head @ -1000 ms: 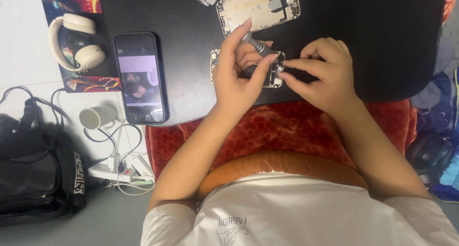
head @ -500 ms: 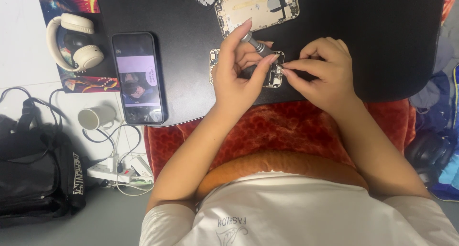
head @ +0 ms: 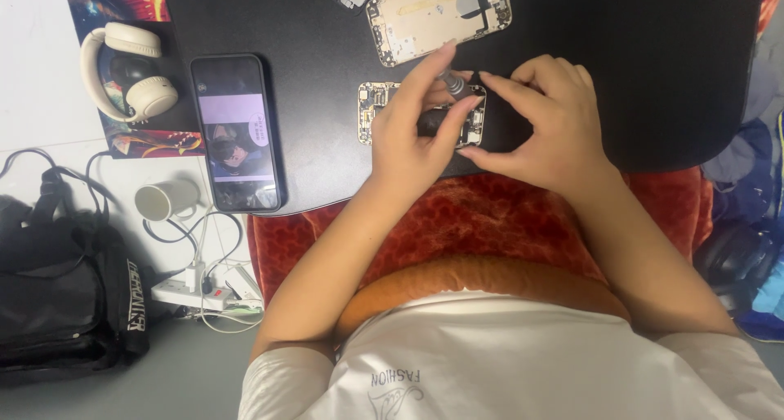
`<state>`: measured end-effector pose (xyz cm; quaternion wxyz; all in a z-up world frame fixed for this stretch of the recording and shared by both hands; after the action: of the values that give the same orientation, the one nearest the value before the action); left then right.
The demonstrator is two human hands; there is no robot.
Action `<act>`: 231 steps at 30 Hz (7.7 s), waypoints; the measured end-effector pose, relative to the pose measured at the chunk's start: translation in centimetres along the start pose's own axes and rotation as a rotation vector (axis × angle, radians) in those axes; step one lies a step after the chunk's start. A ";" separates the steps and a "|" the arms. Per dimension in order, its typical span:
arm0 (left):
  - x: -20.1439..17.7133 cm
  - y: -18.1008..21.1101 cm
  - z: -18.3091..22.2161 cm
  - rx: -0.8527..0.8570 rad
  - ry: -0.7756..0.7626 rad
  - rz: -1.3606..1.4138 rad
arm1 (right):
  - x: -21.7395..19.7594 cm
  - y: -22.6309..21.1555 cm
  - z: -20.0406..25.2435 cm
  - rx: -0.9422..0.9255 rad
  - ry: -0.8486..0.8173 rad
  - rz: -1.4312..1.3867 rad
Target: Using a precision screwdriver to remove screws from the internal components of a disassembled smartphone.
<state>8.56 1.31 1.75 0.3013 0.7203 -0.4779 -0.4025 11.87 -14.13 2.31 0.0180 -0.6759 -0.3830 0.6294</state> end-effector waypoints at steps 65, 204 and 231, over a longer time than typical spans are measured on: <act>3.5 -0.7 -1.6 -0.565 -0.392 0.187 | 1.1 1.0 0.2 0.096 -0.064 0.028; 0.0 -1.6 0.3 -0.259 0.334 0.501 | -1.3 1.1 0.5 -0.016 0.167 -0.181; 0.0 -1.3 0.1 -0.242 0.289 0.460 | -1.2 1.1 0.6 -0.023 0.176 -0.173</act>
<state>9.04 1.73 0.66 0.5334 0.6016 -0.5293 -0.2709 12.01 -15.78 2.64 0.0978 -0.6931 -0.4441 0.5594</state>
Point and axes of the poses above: each hand's wrist, its own z-axis away from the middle knuckle, its own x-axis out of the palm, y = z × x, the point moved 9 cm from there along -z, towards the middle knuckle, and after that the axes turned 14 degrees about x, right-handed, at the moved point
